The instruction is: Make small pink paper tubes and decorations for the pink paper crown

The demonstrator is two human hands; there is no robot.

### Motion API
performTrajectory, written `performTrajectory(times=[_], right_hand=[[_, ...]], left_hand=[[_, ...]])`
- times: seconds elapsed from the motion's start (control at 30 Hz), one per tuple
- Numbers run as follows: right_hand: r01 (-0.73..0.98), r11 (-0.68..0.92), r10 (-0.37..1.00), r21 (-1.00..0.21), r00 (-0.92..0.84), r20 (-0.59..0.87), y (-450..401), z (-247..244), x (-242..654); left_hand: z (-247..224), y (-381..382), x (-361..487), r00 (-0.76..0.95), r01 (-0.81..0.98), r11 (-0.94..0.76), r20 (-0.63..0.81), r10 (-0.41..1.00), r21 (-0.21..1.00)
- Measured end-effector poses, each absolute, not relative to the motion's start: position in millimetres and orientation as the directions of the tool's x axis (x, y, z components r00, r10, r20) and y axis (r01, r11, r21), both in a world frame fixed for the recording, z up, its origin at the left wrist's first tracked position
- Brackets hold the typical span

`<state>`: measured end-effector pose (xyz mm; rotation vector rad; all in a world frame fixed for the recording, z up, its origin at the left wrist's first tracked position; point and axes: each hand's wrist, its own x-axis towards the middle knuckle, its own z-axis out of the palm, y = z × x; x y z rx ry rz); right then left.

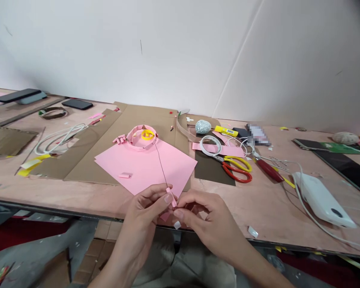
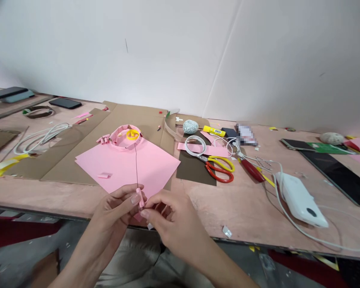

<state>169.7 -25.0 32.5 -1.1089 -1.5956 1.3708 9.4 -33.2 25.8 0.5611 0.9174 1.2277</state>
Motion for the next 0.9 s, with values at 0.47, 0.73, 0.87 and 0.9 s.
performTrajectory(times=[0.47,0.73,0.87,0.9], right_hand=[[0.146,0.205,0.965,-0.968,-0.194,0.175,-30,22,159],[0.097,0.18,0.98,-0.979,-0.106,0.17,-35,17,153],[0.022,0.093,0.995,-0.995,-0.047,0.092,-36,15,150],[-0.012,0.068,0.997,-0.998,-0.032,0.069,-37,16,149]], left_hand=[[26,-28,8,0.094,-0.61,0.324,-0.341,0.936,0.723],[27,-28,10,0.049,-0.628,0.27,-0.309,0.95,0.73],[26,-30,13,0.007,-0.61,0.227,-0.282,0.96,0.759],[25,-31,13,-0.01,-0.607,0.214,-0.277,0.961,0.765]])
